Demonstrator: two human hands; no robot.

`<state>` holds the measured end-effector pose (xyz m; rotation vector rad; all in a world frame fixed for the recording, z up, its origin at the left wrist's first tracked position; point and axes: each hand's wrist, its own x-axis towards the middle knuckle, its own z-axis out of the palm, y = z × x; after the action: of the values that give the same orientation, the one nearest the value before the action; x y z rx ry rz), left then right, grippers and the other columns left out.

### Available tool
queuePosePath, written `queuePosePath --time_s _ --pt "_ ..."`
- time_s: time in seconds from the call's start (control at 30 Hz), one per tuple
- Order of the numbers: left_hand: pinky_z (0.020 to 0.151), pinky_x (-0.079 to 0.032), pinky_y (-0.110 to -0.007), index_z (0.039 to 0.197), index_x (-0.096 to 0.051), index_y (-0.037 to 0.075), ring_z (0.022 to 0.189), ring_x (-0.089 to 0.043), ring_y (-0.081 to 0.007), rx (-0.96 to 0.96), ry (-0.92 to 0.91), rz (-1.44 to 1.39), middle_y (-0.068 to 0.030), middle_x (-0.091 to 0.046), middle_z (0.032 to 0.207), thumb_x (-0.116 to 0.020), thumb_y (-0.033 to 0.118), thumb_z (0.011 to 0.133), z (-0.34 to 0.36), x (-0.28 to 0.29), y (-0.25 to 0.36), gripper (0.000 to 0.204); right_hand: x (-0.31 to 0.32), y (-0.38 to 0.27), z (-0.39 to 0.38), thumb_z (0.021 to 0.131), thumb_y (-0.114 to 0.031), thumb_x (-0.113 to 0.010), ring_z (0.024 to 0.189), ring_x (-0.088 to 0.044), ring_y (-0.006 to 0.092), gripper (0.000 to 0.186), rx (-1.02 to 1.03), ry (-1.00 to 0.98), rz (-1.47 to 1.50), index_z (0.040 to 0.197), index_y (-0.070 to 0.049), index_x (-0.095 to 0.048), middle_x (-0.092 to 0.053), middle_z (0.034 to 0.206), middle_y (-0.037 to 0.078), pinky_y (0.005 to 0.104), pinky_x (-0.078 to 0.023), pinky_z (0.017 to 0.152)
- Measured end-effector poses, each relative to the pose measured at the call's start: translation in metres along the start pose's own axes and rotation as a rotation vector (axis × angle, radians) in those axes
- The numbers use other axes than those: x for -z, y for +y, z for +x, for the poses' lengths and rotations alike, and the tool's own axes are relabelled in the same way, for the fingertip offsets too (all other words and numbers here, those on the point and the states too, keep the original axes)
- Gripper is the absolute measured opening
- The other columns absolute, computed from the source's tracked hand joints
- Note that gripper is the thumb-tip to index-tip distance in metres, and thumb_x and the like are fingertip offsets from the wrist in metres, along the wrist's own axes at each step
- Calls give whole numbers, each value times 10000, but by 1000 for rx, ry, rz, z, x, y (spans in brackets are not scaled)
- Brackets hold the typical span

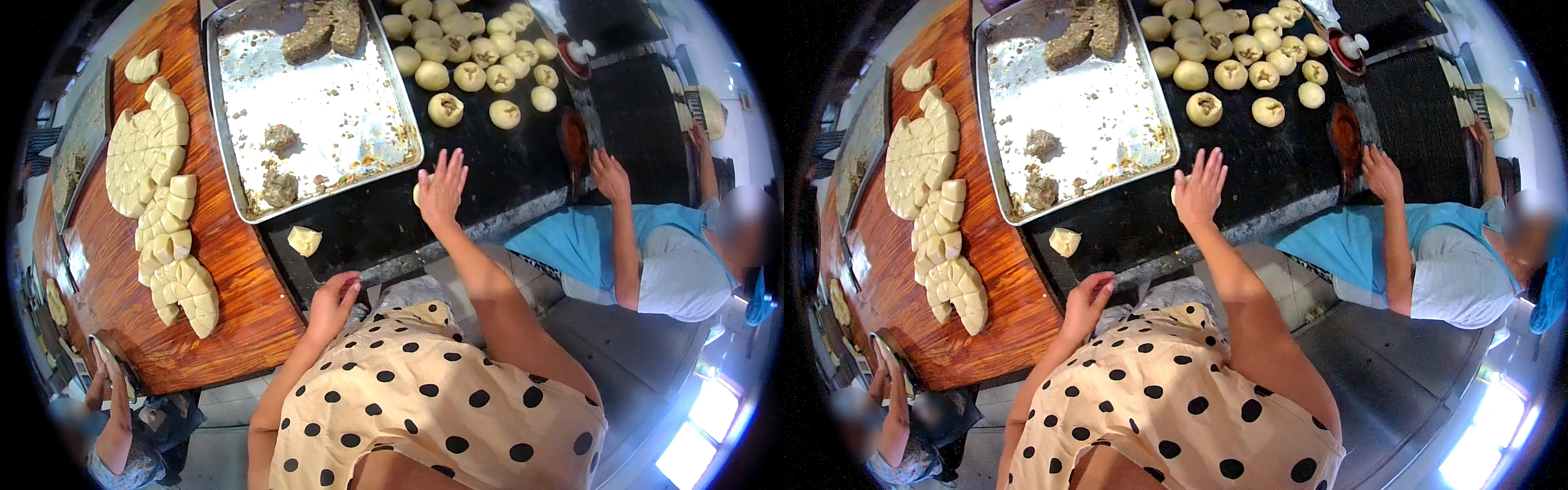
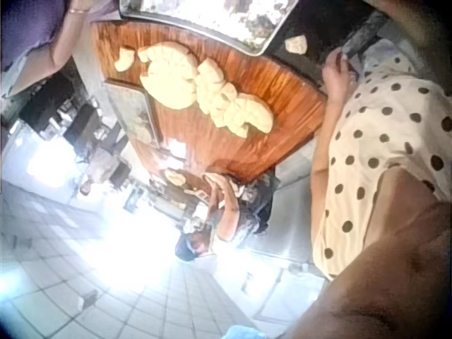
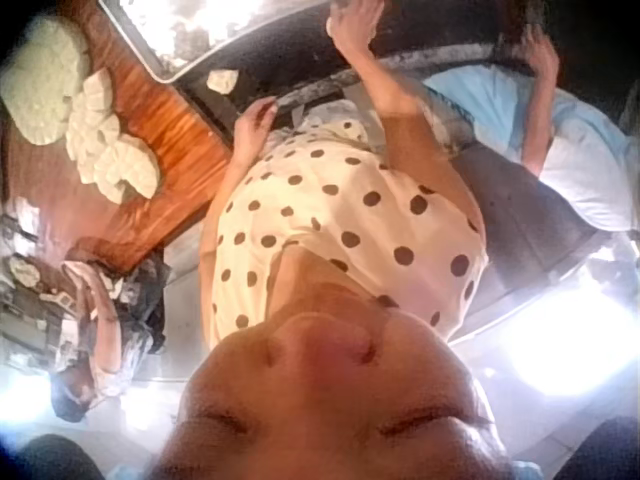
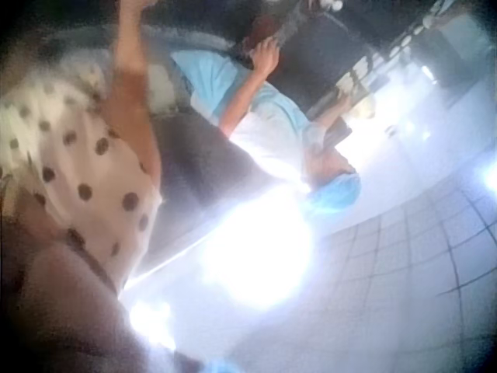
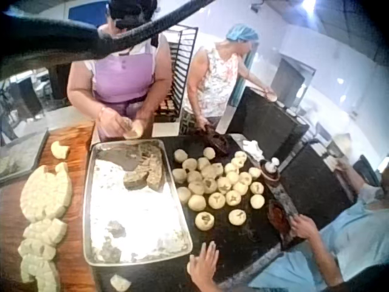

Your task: The person prepares filled dough portions by hand, first taking a piece of dough, flattening it on a table, adding a portion of meat filling, and then pinching the edges together to seal the filling inside before rolling it into a ball and placing it onto a work surface.

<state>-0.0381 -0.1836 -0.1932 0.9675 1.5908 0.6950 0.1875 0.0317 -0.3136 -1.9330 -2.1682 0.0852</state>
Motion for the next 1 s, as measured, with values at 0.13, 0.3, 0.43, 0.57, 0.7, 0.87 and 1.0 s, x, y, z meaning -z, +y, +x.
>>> queuePosePath --time_s 0.13,0.3,0.43,0.57,0.7,0.87,1.0 --pt "778 -560 -343 1157 -646 -14 898 -721 -245 -1 -44 57 -178 -721 989 -626 155 956 7 -6 -5 263 13 -12 1 983 -431 -479 1474 -215 399 694 67 -35 -56 1497 6 -323 -232 1570 288 505 -141 1210" --pt "897 -534 -376 1224 -609 -13 1029 -673 -336 -74 -165 142 -208 -662 1175 -642 185 936 11 -6 26 351 6 11 0 1018 -395 -443 1490 -184 378 643 -77 -4 138 1511 -8 -306 -198 1594 259 493 -127 1218" --pt "1084 -403 -463 1397 -467 -9 1294 -484 -393 -343 -173 434 -222 -472 1445 -666 217 906 42 -14 28 576 23 36 6 1047 -383 -365 1492 -150 397 610 -223 79 193 1519 -6 -281 -173 1594 272 490 -100 1219" --pt "1162 -299 -461 1454 -340 -72 1388 -368 -412 -597 -163 639 -269 -341 1518 -672 280 893 95 -42 31 741 4 35 38 1035 -426 -378 1497 -129 406 666 -273 10 114 1514 27 -281 -143 1596 293 499 -94 1220" --pt "1210 -205 -460 1460 -286 -117 1456 -262 -399 -637 -216 792 -287 -277 1546 -674 335 882 145 -80 48 830 -10 14 70 1017 -463 -400 1505 -98 398 719 -277 -20 115 1507 49 -285 -139 1598 294 488 -57 1224" --pt "1225 -165 -454 1479 -226 -128 1481 -206 -382 -564 -261 860 -295 -212 1566 -685 379 866 167 -105 47 919 -9 4 67 999 -452 -461 1493 -151 394 722 -103 -11 11 1488 55 -299 -189 1580 300 483 -82 1222" --pt "1228 -149 -454 1481 -204 -137 1483 -195 -385 -528 -262 945 -305 -184 1570 -679 389 868 166 -109 51 937 -6 2 72 987 -468 -476 1500 -133 377 766 -143 -37 -1 1486 80 -285 -166 1592 287 488 -67 1225"
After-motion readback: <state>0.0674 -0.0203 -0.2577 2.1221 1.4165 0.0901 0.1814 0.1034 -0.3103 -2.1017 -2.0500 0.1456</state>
